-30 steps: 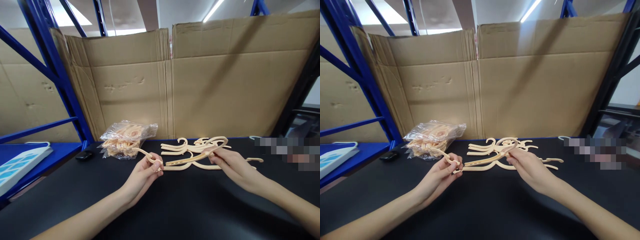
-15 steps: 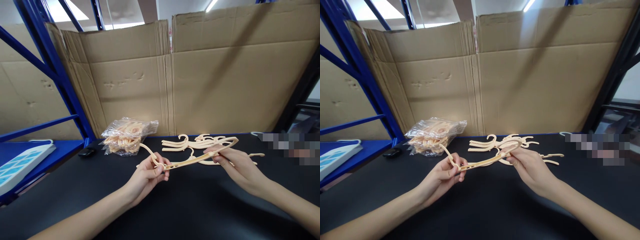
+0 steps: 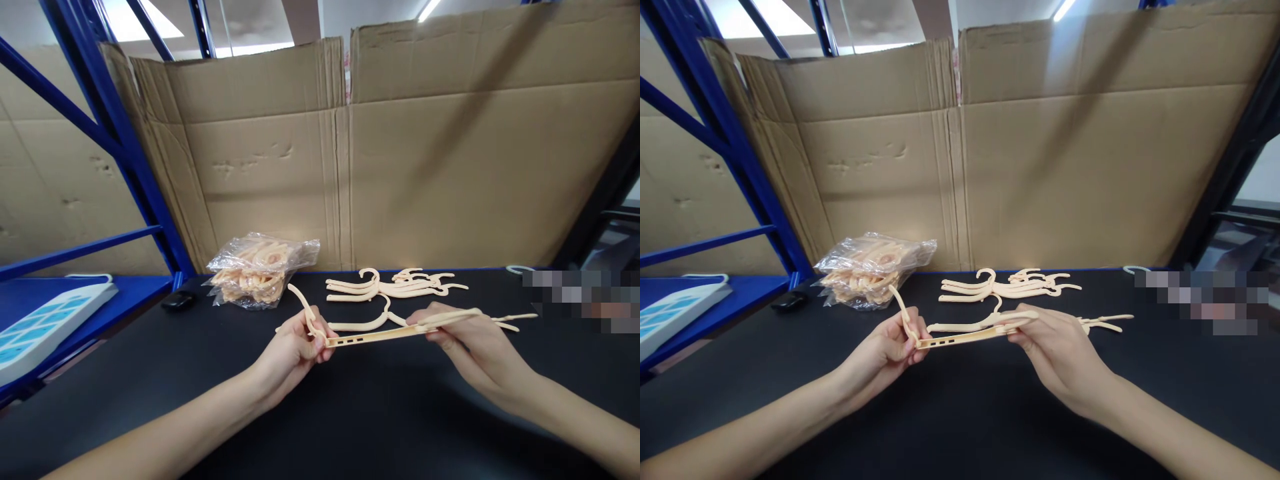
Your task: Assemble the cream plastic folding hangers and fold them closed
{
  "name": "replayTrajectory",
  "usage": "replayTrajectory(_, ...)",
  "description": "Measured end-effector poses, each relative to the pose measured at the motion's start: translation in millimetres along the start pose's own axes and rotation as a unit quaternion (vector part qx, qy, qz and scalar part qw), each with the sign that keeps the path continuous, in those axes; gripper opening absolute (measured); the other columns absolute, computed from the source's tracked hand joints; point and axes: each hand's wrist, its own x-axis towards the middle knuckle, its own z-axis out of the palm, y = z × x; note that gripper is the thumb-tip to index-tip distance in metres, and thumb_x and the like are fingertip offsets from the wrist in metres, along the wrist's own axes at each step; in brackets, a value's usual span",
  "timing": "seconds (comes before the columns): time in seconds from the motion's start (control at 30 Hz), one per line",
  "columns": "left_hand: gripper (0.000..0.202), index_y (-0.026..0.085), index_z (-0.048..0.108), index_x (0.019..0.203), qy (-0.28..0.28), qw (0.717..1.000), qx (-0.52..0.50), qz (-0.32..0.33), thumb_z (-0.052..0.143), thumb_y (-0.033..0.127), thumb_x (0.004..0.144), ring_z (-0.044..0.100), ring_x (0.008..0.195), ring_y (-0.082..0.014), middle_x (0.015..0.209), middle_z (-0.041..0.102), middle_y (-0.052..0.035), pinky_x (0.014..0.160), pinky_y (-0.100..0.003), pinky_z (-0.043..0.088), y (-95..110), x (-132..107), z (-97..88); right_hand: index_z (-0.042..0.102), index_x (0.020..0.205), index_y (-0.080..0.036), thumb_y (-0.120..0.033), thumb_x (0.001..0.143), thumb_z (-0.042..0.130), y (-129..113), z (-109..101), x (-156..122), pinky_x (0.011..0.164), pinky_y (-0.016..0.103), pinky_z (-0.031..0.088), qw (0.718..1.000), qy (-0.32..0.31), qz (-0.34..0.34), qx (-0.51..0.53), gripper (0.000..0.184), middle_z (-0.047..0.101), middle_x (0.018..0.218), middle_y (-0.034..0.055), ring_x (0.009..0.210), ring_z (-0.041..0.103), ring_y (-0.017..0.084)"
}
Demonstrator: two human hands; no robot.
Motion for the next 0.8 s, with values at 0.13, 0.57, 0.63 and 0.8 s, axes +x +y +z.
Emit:
replayTrajectory(0.13,0.027,0.016,0.045,0.065,0.026,1.000,0.012,0.008,0.067,0.000,0.060,0.050,0.055,-0.0091,0.063,0.059,0.0019,0.052,-0.018,0.032,-3,-2,1.5,0.058,0.097,-0.023,-0.012,0.092,0.041,-2,0,-1,0.067,0.029,0.053,0.999,-0.020,0.023,0.034,0.021,0.068,0.088,0.0046,0.077,0.065,0.016)
replayTrajectory(0.57,0.016,0.015,0.055,0.076,-0.102,0.995,0.002,0.012,0.071,0.014,0.076,0.061,0.085,-0.0184,0.096,0.061,-0.0054,0.071,-0.028,0.051,22,3,-6.5,0.064,0.095,-0.023,-0.016,0.090,0.045,4,-10,4,0.078,0.031,0.056,0.997,0.041,0.045,-0.040,0.021,0.073,0.094,0.0042,0.087,0.070,0.020)
replayTrajectory(0.63,0.015,0.015,0.056,0.077,-0.114,0.993,0.001,0.005,0.071,0.015,0.077,0.063,0.084,-0.0181,0.098,0.062,-0.0062,0.071,-0.028,0.051,23,2,-6.1,0.064,0.094,-0.023,-0.016,0.090,0.045,3,-10,5,0.079,0.033,0.056,0.998,0.038,0.031,-0.040,0.021,0.073,0.095,0.0042,0.088,0.069,0.021)
replayTrajectory(0.8,0.016,0.014,0.057,0.075,-0.135,0.991,0.000,0.008,0.073,0.017,0.076,0.061,0.079,-0.0157,0.089,0.062,-0.0057,0.066,-0.024,0.048,18,3,-6.0,0.064,0.096,-0.022,-0.014,0.091,0.045,0,-10,5,0.077,0.031,0.057,0.998,0.029,0.013,-0.054,0.021,0.073,0.094,0.0046,0.088,0.070,0.020)
